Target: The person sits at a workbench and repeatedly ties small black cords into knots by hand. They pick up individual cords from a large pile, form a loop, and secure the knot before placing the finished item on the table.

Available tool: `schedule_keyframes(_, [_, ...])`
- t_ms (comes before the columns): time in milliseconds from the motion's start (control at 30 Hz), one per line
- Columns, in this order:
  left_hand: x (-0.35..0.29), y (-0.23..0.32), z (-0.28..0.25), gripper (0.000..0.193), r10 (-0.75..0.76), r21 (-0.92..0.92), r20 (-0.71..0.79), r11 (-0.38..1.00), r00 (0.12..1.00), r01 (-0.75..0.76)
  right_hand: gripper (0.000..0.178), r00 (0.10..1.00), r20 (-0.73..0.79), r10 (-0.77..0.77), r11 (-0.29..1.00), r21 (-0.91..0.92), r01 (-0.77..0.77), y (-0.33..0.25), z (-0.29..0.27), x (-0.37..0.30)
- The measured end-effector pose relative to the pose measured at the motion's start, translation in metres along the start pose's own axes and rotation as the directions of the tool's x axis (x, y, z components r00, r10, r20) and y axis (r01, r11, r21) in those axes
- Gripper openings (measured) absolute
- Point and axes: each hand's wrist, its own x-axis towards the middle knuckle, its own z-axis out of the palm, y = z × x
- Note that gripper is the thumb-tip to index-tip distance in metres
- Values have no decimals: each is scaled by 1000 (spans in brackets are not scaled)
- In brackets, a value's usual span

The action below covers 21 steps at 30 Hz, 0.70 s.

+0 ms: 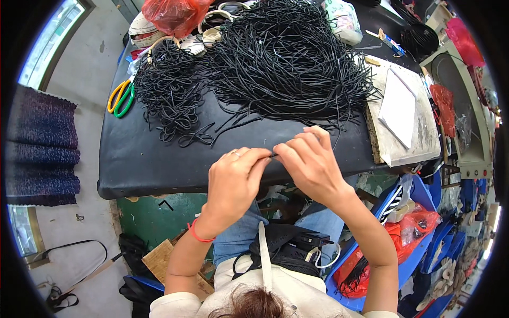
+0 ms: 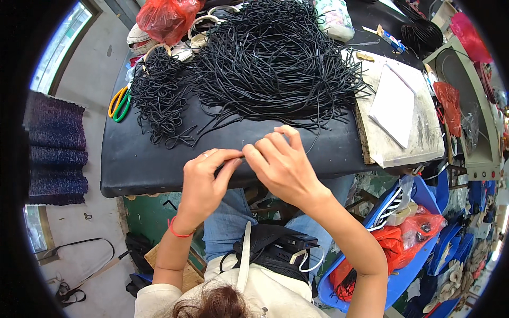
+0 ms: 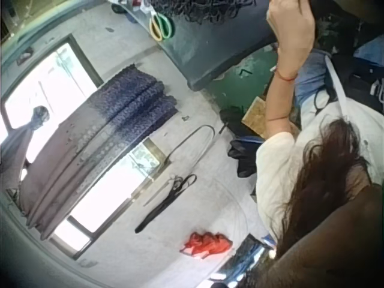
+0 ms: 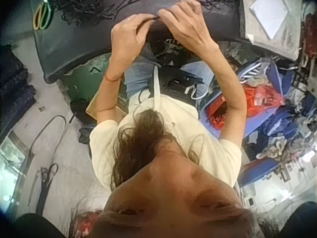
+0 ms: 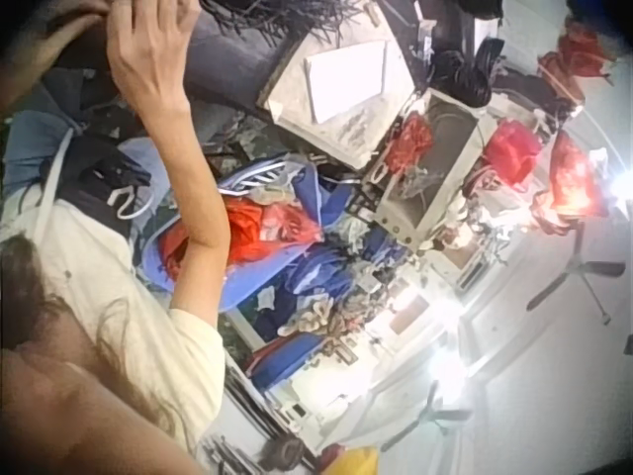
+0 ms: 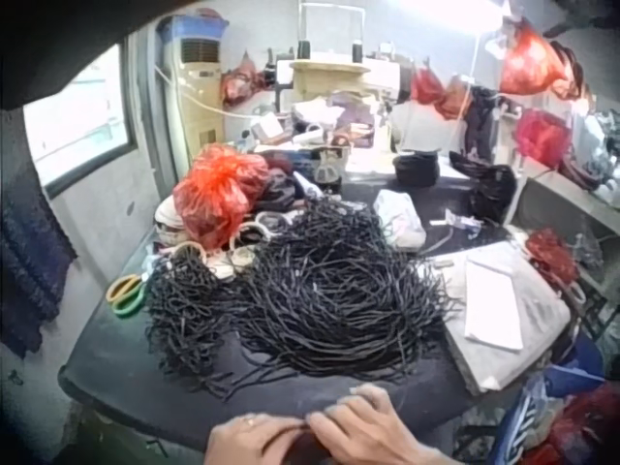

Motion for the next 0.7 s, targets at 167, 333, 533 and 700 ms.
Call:
schedule_keyframes(167, [-11,-6,-8,16,-323,-696,317,559,892,450,18,907,-192,374,904,296,-309,8,-17,1])
schedule_keyframes(333, [-6,1,18,18,-312,-881,416,96,854,464,16,864,-124,488,806,442,-392,-27,-5,8])
schedule_keyframes(533, [-7,-1,22,15,-342,-924,312,109,886,367,19,856,59,514,663,605,-440,-32,-5,4])
schedule_keyframes(700, [-10,-6,29,17,-338,-965,229,43,913,258,27,851,116,513,608,651,-455,-33,-2,-2])
